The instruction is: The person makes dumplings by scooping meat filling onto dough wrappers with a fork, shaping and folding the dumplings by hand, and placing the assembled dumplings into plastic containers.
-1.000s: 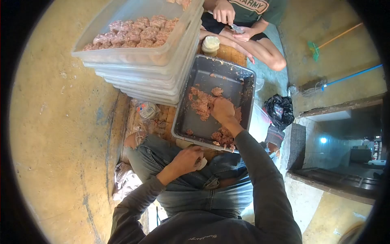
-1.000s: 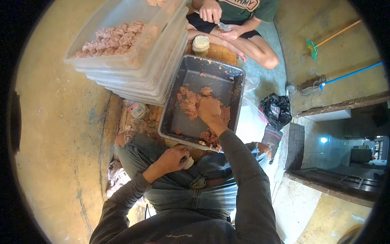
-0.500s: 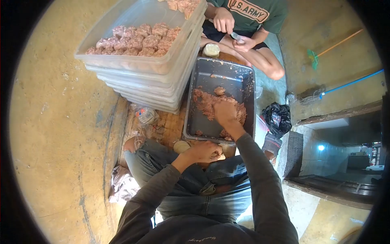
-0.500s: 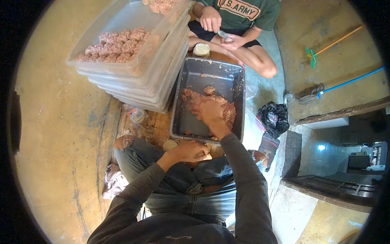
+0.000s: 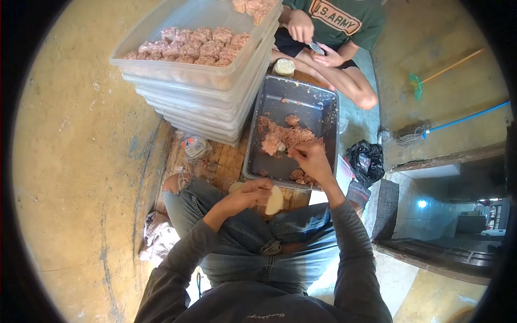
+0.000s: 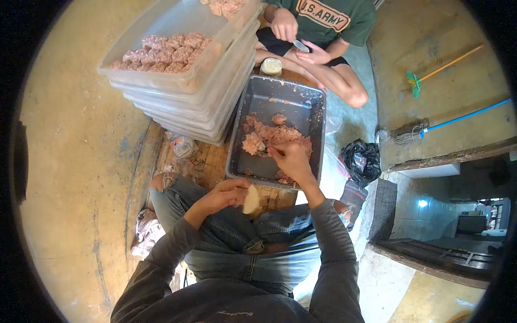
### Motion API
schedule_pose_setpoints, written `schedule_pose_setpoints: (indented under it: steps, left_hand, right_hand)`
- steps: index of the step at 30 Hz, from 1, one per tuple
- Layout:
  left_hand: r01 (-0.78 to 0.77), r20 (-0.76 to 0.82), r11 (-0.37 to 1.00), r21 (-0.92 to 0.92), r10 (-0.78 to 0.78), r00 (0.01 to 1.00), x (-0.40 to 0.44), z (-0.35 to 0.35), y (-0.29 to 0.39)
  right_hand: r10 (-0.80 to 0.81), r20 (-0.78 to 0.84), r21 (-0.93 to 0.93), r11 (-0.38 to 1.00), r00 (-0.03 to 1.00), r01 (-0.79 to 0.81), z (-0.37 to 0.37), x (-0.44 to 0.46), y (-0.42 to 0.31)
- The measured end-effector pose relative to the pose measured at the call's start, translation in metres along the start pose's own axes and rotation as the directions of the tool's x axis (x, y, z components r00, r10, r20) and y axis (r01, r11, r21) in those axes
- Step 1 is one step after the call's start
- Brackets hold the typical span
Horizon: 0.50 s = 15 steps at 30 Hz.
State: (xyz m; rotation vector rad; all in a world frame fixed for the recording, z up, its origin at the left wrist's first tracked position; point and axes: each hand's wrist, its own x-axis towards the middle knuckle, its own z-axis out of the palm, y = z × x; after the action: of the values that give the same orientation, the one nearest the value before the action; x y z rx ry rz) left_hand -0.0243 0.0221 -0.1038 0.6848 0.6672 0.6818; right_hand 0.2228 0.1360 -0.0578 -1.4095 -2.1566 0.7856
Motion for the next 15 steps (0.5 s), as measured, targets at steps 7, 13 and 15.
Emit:
schedule_pose_setpoints:
  steps: [7, 13, 15]
  left_hand:
    - [-0.079, -0.151, 0.951, -0.300, 0.034, 0.988, -0.013, 0.013, 0.009]
    - [-0.121, -0.612, 0.985, 0.122, 0.171, 0.772, 0.018, 0.037, 0.005]
    - [-0.158, -0.697, 0.984, 0.077, 0.167, 0.697, 0.035, 0.037, 0.001]
  right_hand:
    - [0.102, -0.293, 0.295, 0.955, 0.951, -0.012, -0.013, -0.054, -0.009]
    - [0.213, -0.300, 0.145, 0.974, 0.930, -0.176, -0.031, -0.097, -0.041]
    - [0.182, -0.359, 0.226, 0.968, 0.916, -0.104, -0.026, -0.103, -0.038]
